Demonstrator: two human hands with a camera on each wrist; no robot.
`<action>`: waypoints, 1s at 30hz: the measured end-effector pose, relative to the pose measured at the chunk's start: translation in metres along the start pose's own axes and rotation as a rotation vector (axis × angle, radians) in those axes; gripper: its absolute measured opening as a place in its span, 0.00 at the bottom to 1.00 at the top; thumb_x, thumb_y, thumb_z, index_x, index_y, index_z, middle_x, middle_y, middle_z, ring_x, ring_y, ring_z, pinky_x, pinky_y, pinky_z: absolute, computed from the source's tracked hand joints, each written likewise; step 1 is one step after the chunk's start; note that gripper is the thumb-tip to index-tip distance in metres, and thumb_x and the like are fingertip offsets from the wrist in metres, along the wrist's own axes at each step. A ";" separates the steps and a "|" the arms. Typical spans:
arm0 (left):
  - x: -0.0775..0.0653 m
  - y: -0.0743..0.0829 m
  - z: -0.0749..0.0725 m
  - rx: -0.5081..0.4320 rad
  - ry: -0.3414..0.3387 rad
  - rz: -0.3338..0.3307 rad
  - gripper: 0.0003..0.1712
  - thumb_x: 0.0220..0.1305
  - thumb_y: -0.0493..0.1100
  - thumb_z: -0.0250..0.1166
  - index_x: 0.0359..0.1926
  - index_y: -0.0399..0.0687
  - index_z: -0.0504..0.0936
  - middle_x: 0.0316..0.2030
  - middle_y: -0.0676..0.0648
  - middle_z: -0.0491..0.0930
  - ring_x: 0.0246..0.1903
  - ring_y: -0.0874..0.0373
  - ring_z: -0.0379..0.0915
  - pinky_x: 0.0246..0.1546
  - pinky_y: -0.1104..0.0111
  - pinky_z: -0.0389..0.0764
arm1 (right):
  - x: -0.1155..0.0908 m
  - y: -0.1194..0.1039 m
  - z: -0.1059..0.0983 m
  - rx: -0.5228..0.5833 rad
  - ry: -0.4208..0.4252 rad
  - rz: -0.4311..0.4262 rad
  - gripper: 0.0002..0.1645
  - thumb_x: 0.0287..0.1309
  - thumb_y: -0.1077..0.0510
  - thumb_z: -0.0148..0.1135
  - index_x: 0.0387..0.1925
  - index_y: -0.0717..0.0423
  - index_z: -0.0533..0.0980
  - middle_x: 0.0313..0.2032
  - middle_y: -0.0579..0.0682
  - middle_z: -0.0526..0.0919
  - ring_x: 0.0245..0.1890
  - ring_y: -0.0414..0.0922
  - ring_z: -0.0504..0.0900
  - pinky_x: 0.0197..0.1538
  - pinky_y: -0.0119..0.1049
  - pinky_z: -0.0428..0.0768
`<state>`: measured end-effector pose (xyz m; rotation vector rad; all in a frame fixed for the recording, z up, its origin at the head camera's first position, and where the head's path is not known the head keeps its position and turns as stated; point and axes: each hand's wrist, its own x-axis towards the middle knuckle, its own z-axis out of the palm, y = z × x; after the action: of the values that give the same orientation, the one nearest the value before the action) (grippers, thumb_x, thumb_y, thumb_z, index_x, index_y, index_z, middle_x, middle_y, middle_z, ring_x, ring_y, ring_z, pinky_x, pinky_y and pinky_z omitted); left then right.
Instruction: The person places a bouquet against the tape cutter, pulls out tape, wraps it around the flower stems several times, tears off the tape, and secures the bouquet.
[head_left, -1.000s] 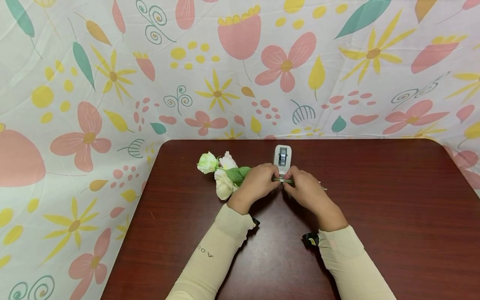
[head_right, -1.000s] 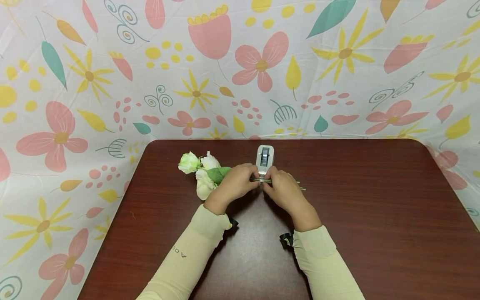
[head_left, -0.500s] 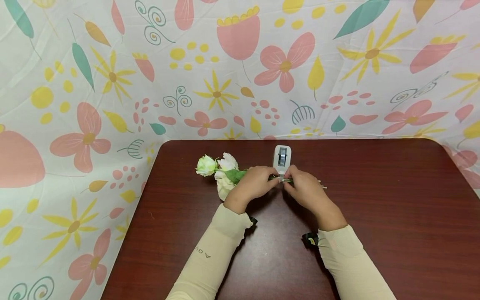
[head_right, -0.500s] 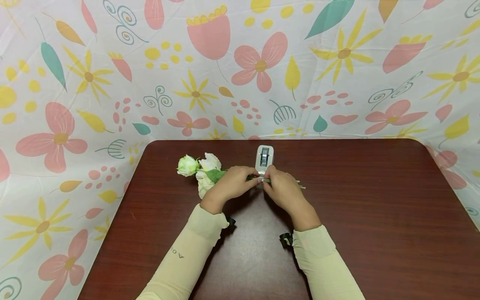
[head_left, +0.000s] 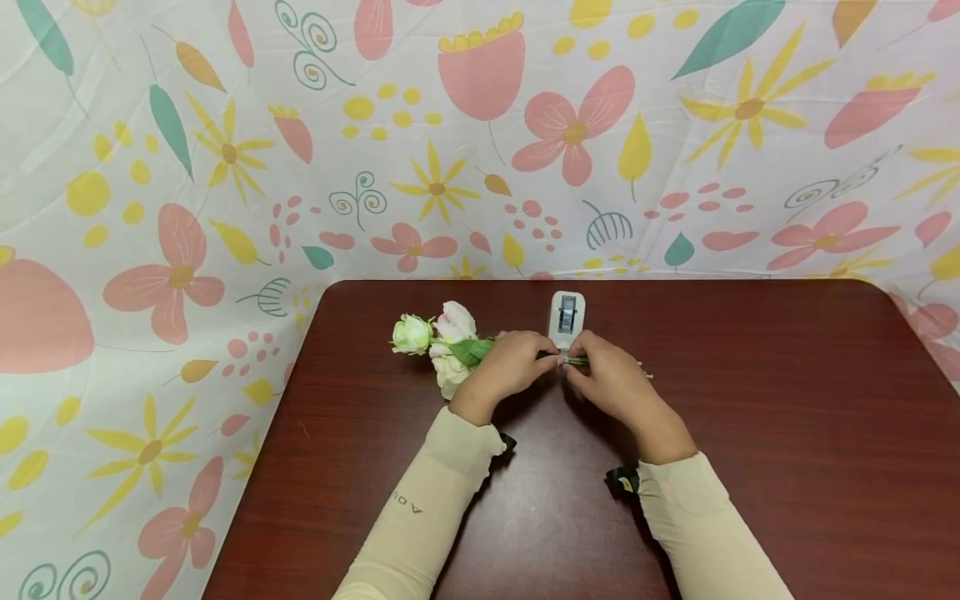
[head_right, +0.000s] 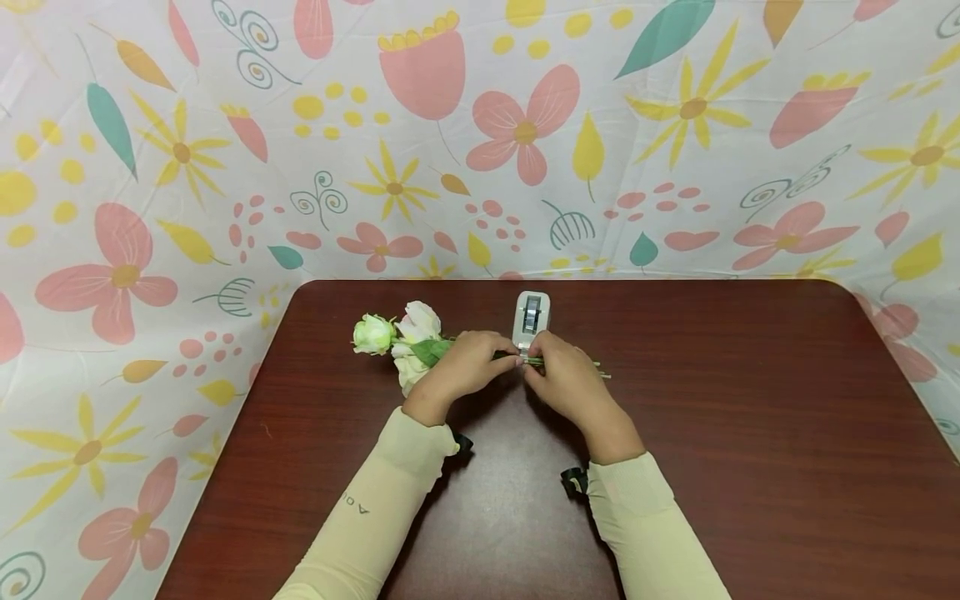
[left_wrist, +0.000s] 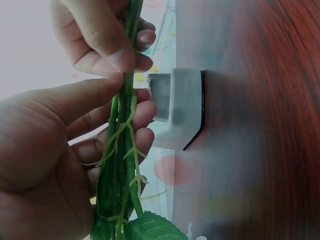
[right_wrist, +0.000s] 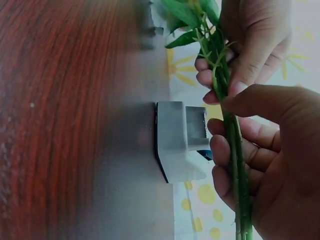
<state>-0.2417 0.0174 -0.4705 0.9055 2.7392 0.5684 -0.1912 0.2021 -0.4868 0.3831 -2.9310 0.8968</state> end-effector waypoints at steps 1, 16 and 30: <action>0.000 0.000 0.000 0.001 0.002 -0.002 0.14 0.74 0.55 0.59 0.50 0.59 0.88 0.48 0.56 0.87 0.50 0.60 0.82 0.55 0.57 0.73 | 0.000 0.000 0.000 0.006 -0.005 0.002 0.10 0.66 0.56 0.64 0.45 0.54 0.73 0.38 0.53 0.84 0.33 0.47 0.80 0.40 0.47 0.79; -0.001 0.003 0.002 0.018 0.050 -0.005 0.13 0.72 0.55 0.62 0.49 0.59 0.88 0.47 0.57 0.87 0.48 0.62 0.82 0.56 0.57 0.71 | -0.001 -0.003 -0.004 0.053 -0.059 0.059 0.11 0.70 0.57 0.56 0.49 0.58 0.71 0.43 0.56 0.83 0.31 0.46 0.79 0.41 0.45 0.79; -0.001 0.002 0.004 0.050 0.084 0.003 0.11 0.71 0.54 0.64 0.47 0.60 0.88 0.45 0.57 0.86 0.48 0.58 0.81 0.53 0.60 0.70 | 0.000 -0.003 -0.003 0.006 -0.081 0.029 0.14 0.73 0.55 0.56 0.51 0.60 0.79 0.47 0.59 0.85 0.39 0.50 0.83 0.47 0.52 0.81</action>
<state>-0.2390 0.0192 -0.4731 0.9172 2.8397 0.5527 -0.1901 0.2014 -0.4828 0.3875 -3.0151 0.9148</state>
